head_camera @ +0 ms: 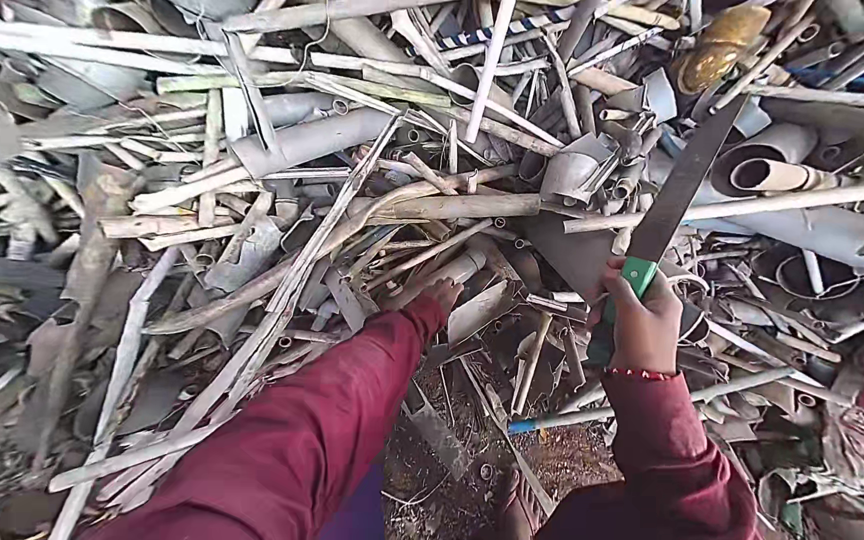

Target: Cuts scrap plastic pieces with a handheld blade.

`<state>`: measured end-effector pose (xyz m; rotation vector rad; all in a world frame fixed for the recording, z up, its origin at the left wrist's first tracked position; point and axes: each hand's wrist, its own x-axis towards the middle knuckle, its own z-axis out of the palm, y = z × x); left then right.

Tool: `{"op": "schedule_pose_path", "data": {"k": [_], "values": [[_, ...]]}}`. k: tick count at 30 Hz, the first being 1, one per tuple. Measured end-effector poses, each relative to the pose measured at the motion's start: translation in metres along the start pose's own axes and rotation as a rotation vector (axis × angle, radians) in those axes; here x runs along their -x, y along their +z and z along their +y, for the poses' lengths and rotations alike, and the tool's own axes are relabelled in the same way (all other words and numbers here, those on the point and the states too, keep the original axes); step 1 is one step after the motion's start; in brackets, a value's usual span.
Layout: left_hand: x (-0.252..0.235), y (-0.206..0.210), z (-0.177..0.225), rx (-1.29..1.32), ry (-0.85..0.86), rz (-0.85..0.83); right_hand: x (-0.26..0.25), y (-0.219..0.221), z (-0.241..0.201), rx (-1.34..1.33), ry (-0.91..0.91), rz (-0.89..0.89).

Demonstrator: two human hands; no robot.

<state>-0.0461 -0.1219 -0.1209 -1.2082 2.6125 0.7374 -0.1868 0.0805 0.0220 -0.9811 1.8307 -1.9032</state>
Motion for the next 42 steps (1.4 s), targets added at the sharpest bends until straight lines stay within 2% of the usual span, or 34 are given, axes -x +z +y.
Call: {"op": "schedule_pose_path", "data": {"k": [2,5,8,10,12,14,16,18,20,22,25,29,30,32,34,37,39,41,42], "values": [[-0.023,0.019,-0.004,0.130,-0.062,-0.067,0.002,0.003,0.004,0.054,0.002,-0.068],[-0.045,0.048,0.005,0.250,-0.145,-0.098,0.005,-0.001,0.011,0.136,0.148,-0.177],[-0.060,0.066,0.018,0.083,-0.224,-0.175,-0.002,-0.010,0.017,0.276,0.235,-0.260],[-0.059,0.061,0.033,-0.056,-0.252,-0.205,-0.010,-0.017,0.018,0.476,0.251,-0.335],[-0.055,0.047,0.043,-0.072,-0.217,-0.137,-0.018,-0.025,0.017,0.767,0.314,-0.477],[-0.048,0.019,0.046,0.007,-0.165,-0.064,-0.023,-0.028,0.019,0.925,0.444,-0.601],[-0.028,-0.014,0.048,0.159,-0.160,0.040,-0.022,-0.024,0.025,0.943,0.475,-0.581],[-0.005,-0.028,0.048,0.326,-0.179,0.189,-0.014,-0.007,0.023,0.966,0.443,-0.522],[0.015,-0.032,0.050,0.472,-0.171,0.301,-0.002,0.013,0.023,0.974,0.374,-0.622],[0.031,-0.033,0.053,0.595,-0.133,0.431,0.005,0.030,0.027,0.989,0.390,-0.778],[0.057,-0.037,0.054,0.604,-0.149,0.494,0.012,0.050,0.029,1.099,0.390,-0.765],[0.085,-0.040,0.050,0.520,-0.273,0.517,0.024,0.063,0.021,0.946,0.362,-0.863],[0.091,-0.039,0.047,0.502,-0.290,0.516,0.024,0.064,0.022,0.942,0.366,-0.836],[0.101,-0.035,0.044,0.463,-0.236,0.543,0.020,0.066,0.025,0.967,0.380,-0.753],[0.109,-0.033,0.045,0.466,-0.141,0.600,0.020,0.067,0.026,0.849,0.368,-0.769],[0.118,-0.044,0.042,0.638,-0.057,0.667,0.028,0.071,0.023,0.723,0.350,-0.808],[0.122,-0.052,0.035,0.798,-0.064,0.707,0.029,0.071,0.023,0.650,0.361,-0.689],[0.128,-0.060,0.030,0.773,-0.104,0.758,0.030,0.069,0.022,0.573,0.281,-0.528],[0.132,-0.063,0.027,0.707,-0.125,0.775,0.032,0.068,0.021,0.556,0.193,-0.512]]}}
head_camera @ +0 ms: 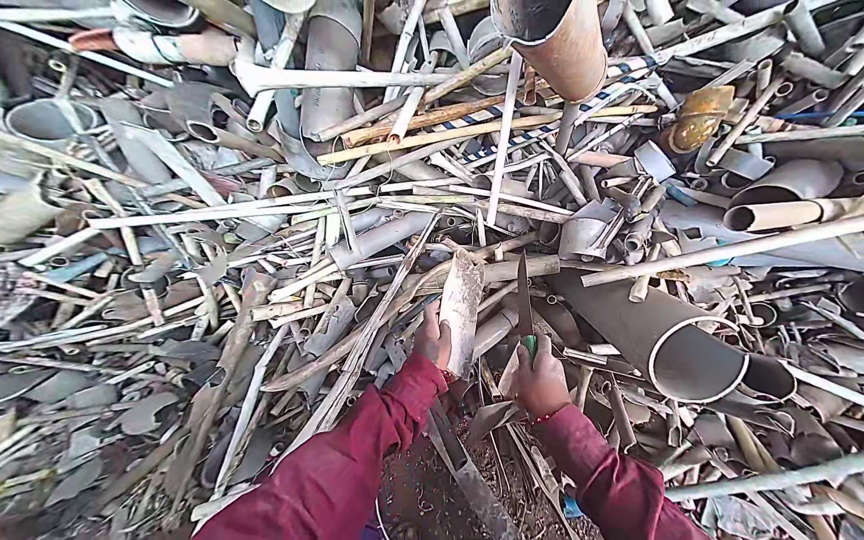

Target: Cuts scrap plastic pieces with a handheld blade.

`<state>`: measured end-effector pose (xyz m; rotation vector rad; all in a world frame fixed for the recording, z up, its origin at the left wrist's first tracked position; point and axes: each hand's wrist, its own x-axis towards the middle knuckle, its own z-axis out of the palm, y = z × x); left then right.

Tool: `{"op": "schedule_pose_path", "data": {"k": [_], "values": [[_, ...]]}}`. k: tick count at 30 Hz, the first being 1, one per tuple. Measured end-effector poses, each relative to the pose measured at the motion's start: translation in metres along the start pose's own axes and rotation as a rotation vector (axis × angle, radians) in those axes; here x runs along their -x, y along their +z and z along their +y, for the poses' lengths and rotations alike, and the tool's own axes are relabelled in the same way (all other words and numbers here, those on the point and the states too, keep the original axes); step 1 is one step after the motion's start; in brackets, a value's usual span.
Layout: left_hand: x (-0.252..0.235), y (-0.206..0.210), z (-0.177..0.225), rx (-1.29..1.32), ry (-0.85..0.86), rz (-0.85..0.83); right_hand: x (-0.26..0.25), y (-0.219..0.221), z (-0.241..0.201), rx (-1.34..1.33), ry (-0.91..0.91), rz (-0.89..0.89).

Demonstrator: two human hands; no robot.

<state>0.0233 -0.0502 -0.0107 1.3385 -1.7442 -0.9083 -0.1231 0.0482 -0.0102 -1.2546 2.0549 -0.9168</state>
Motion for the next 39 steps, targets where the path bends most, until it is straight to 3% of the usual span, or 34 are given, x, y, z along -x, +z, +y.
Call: {"op": "schedule_pose_path", "data": {"k": [2,5,9,18,28,32,36,39], "values": [[0.001,-0.007,0.002,-0.094,0.018,0.021,0.004,0.001,-0.004,0.108,-0.137,-0.078],[0.004,-0.008,0.003,-0.122,0.017,0.019,0.005,0.010,-0.017,0.368,-0.021,-0.274],[0.000,-0.007,0.001,-0.159,-0.074,-0.006,0.001,0.013,-0.016,0.350,-0.054,-0.383],[0.000,-0.011,0.003,-0.326,-0.009,-0.080,-0.005,-0.001,-0.010,0.399,-0.003,-0.334],[0.013,0.004,0.015,-0.439,-0.011,-0.197,-0.007,-0.004,-0.004,0.205,-0.022,-0.298],[0.003,-0.003,0.008,-0.330,0.019,-0.200,-0.014,-0.015,-0.003,0.318,0.102,-0.217],[0.002,-0.005,0.019,-0.490,0.011,-0.234,-0.006,-0.005,-0.011,0.200,0.159,-0.139],[-0.003,-0.015,0.018,-0.591,-0.017,-0.193,0.000,-0.015,-0.008,0.193,0.123,-0.246]]}}
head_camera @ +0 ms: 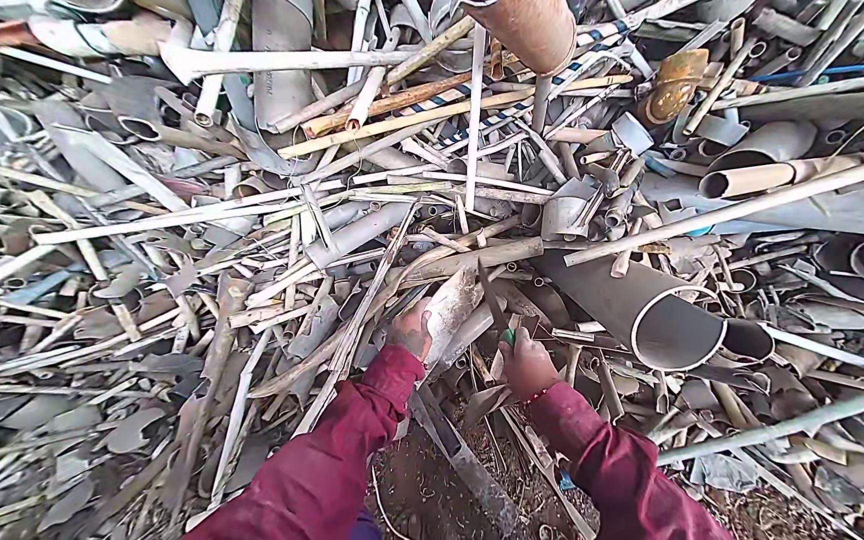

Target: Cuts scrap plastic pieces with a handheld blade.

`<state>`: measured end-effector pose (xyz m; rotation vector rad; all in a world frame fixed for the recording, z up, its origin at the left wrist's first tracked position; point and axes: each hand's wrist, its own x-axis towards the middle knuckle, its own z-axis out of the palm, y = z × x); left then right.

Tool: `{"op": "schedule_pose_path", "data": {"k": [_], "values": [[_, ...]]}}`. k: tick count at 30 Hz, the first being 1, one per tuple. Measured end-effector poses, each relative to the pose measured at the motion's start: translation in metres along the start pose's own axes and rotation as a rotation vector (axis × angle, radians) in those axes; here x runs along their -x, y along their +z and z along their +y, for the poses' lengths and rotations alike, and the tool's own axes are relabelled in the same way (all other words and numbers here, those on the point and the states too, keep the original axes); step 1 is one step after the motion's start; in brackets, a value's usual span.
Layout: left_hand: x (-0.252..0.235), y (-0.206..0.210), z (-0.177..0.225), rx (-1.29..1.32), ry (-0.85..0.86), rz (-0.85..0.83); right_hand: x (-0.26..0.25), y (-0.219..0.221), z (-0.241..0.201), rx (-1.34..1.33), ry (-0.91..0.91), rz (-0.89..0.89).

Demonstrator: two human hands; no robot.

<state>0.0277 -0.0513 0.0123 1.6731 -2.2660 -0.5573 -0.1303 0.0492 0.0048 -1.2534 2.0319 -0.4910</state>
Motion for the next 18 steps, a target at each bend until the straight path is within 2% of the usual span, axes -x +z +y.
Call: {"op": "schedule_pose_path", "data": {"k": [2,5,7,11,15,18], "values": [[-0.006,-0.004,-0.010,-0.017,-0.016,0.053,0.002,-0.005,0.007,0.077,-0.064,-0.129],[-0.006,-0.006,-0.022,-0.041,-0.017,0.088,0.000,-0.006,0.014,0.224,-0.037,-0.139],[-0.005,-0.008,-0.020,-0.035,0.002,0.122,0.005,-0.004,0.013,0.195,-0.058,-0.131],[-0.008,-0.007,-0.026,0.052,0.038,0.202,0.024,0.005,0.003,0.197,-0.157,-0.244],[-0.010,-0.001,-0.028,0.104,0.073,0.245,0.021,0.003,0.001,0.264,-0.033,-0.149],[-0.010,0.002,-0.025,0.121,0.068,0.231,0.020,0.004,0.005,0.224,-0.131,-0.204]]}}
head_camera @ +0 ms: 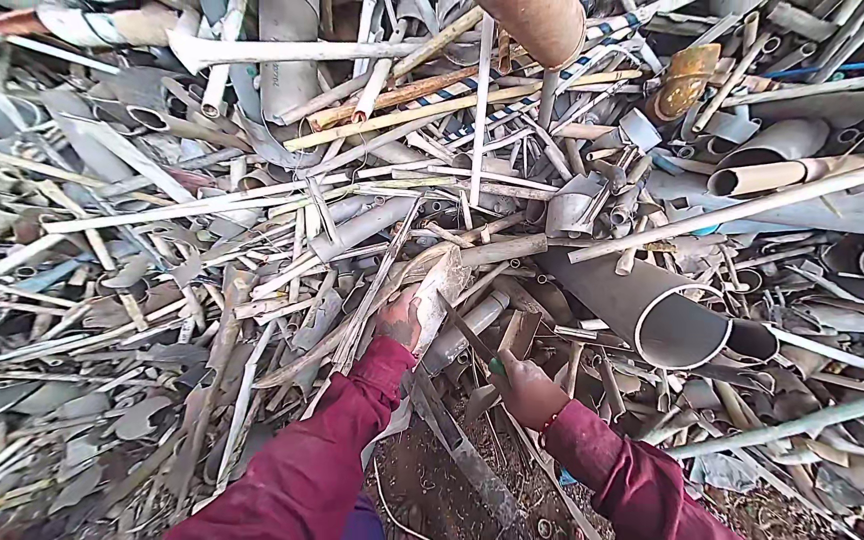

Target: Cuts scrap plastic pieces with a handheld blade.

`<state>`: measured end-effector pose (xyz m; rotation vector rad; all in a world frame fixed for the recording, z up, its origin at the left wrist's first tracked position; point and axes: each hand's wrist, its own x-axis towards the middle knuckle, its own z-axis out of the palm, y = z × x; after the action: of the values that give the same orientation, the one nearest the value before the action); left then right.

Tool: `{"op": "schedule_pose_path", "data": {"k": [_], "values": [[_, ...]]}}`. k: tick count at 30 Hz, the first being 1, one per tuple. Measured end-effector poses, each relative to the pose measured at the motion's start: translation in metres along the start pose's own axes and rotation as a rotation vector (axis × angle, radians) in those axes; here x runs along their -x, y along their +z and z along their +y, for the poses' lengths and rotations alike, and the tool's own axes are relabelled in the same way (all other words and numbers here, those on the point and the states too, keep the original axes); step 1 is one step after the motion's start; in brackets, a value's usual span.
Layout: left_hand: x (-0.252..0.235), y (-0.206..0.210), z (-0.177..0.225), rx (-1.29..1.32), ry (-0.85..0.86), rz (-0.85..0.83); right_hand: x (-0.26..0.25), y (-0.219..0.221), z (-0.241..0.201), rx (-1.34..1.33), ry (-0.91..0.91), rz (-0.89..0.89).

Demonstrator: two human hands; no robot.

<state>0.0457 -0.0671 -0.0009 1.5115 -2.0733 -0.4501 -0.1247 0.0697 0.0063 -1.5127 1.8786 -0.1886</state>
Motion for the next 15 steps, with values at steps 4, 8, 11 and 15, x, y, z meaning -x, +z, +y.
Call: {"op": "schedule_pose_path", "data": {"k": [4,8,11,15], "values": [[0.0012,-0.0040,-0.0016,-0.004,0.000,-0.003,-0.0016,-0.0046,0.0001,0.065,0.113,0.049],[-0.0002,-0.0040,-0.0035,0.011,-0.017,-0.010,-0.0022,-0.0036,0.0079,0.018,-0.040,-0.005],[-0.0001,-0.0054,-0.0051,0.009,-0.007,-0.017,-0.0019,-0.0048,0.0036,0.076,0.071,0.048],[0.0001,0.0021,-0.0035,0.036,0.027,0.010,-0.0025,-0.0028,0.0012,0.017,0.043,0.049]]}}
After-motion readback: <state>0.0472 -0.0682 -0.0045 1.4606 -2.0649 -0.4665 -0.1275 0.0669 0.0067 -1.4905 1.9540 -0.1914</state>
